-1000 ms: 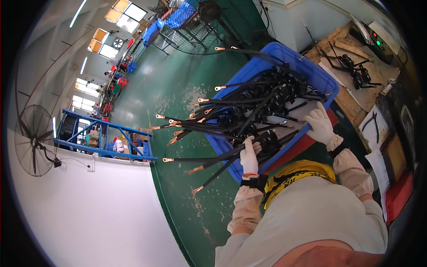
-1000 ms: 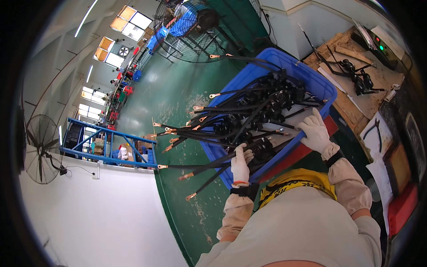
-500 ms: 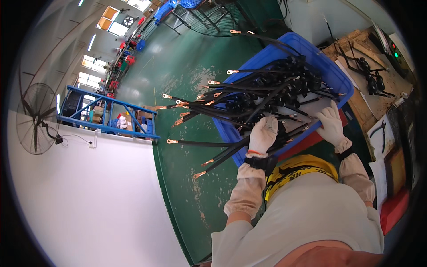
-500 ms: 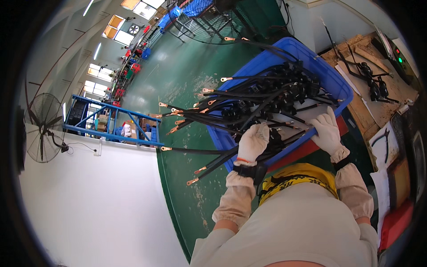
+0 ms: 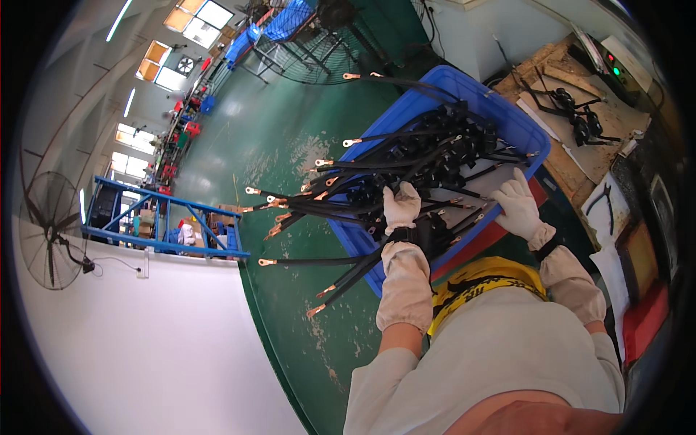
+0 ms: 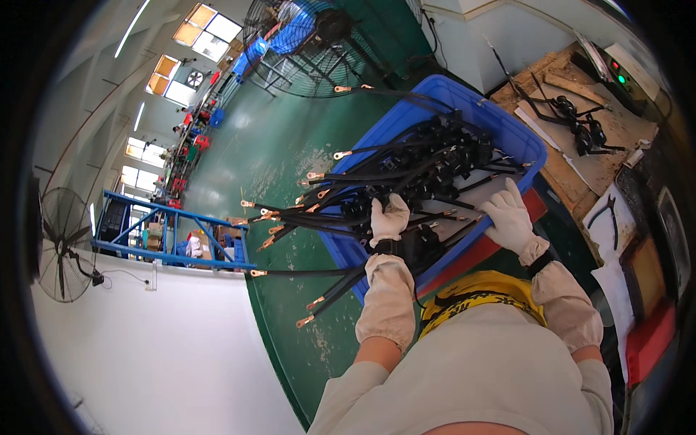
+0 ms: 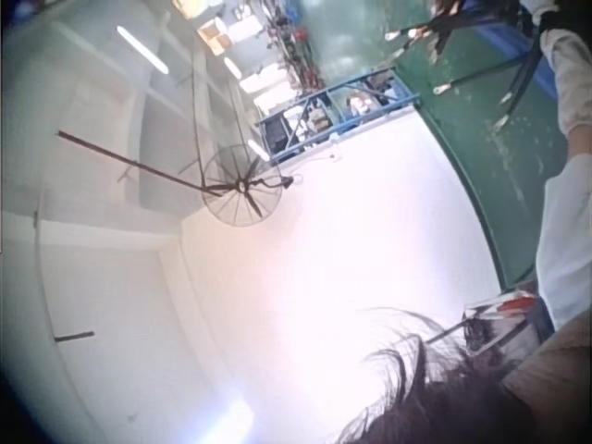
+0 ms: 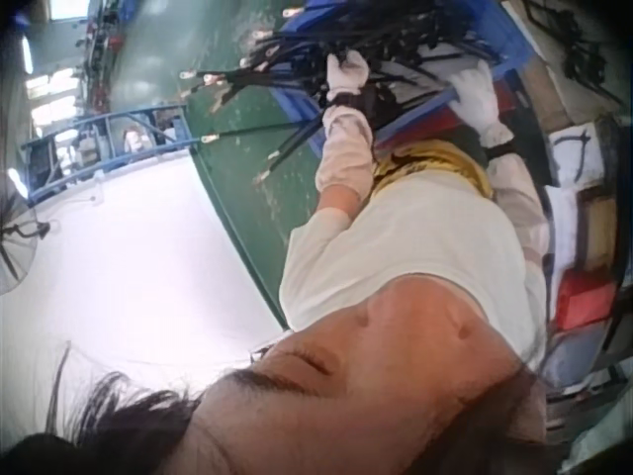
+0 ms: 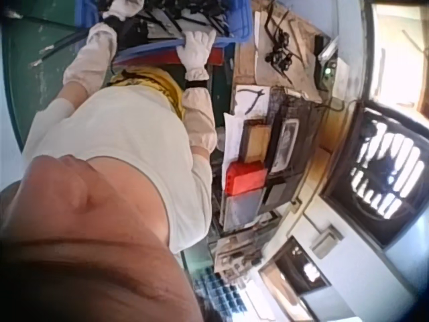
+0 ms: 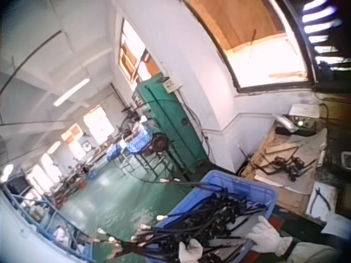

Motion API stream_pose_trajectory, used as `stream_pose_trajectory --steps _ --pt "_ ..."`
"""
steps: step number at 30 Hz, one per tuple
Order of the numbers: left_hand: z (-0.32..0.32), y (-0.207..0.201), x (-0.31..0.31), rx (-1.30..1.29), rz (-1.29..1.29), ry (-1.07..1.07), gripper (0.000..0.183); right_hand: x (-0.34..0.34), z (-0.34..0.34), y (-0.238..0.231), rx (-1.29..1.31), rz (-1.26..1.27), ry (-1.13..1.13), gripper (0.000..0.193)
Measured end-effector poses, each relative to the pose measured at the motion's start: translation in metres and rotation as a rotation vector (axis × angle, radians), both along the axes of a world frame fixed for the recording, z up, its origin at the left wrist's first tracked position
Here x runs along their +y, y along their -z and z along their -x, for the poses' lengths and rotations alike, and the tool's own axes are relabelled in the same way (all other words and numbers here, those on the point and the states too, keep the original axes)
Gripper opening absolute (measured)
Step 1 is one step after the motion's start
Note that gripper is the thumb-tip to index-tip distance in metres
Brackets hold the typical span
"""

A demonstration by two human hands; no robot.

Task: Tinning the ends of large industrial cables by dipping them into a solder bath station.

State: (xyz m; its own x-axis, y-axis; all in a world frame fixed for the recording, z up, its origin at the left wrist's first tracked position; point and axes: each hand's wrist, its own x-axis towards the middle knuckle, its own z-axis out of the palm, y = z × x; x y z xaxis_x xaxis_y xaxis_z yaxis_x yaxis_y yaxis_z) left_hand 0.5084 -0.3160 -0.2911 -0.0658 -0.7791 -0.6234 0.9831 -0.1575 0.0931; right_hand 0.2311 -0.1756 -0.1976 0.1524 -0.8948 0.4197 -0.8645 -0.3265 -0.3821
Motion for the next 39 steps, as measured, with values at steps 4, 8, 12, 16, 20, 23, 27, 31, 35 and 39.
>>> stream_pose_trajectory --steps 4,8,12,16,20,23,27,31,35,39 --pt "0.021 -0.041 -0.006 -0.284 0.164 0.132 0.038 -0.004 -0.001 0.005 -0.028 0.017 0.002 0.028" --pt "0.064 -0.124 -0.019 -0.835 0.546 0.266 0.026 -0.010 0.004 0.002 -0.036 0.019 -0.009 0.028" --pt "0.061 -0.130 -0.028 -0.906 0.670 0.562 0.023 -0.009 -0.003 0.001 -0.035 0.034 -0.004 0.028" --pt "0.060 -0.093 -0.007 -0.836 0.568 0.744 0.021 -0.004 -0.005 0.007 -0.033 0.030 -0.018 0.027" --pt "0.062 -0.070 0.009 -0.749 0.485 0.853 0.024 -0.003 -0.005 0.003 -0.027 0.025 -0.015 0.030" --pt "0.070 -0.071 0.006 -0.750 0.476 0.872 0.024 -0.005 -0.004 0.003 -0.022 0.033 -0.011 0.030" --pt "0.091 -0.080 -0.008 -0.698 0.464 0.869 0.019 -0.005 -0.002 0.004 -0.016 0.016 -0.003 0.033" --pt "0.120 -0.080 -0.033 -0.602 0.498 0.952 0.022 -0.004 -0.002 0.000 -0.014 -0.041 -0.026 0.043" --pt "0.140 -0.052 -0.078 -0.496 0.431 0.941 0.024 -0.007 -0.007 0.001 -0.045 -0.041 -0.024 0.045" --pt "0.144 -0.005 -0.117 -1.115 0.821 0.784 0.030 -0.009 -0.014 -0.004 -0.069 -0.046 -0.017 0.043"
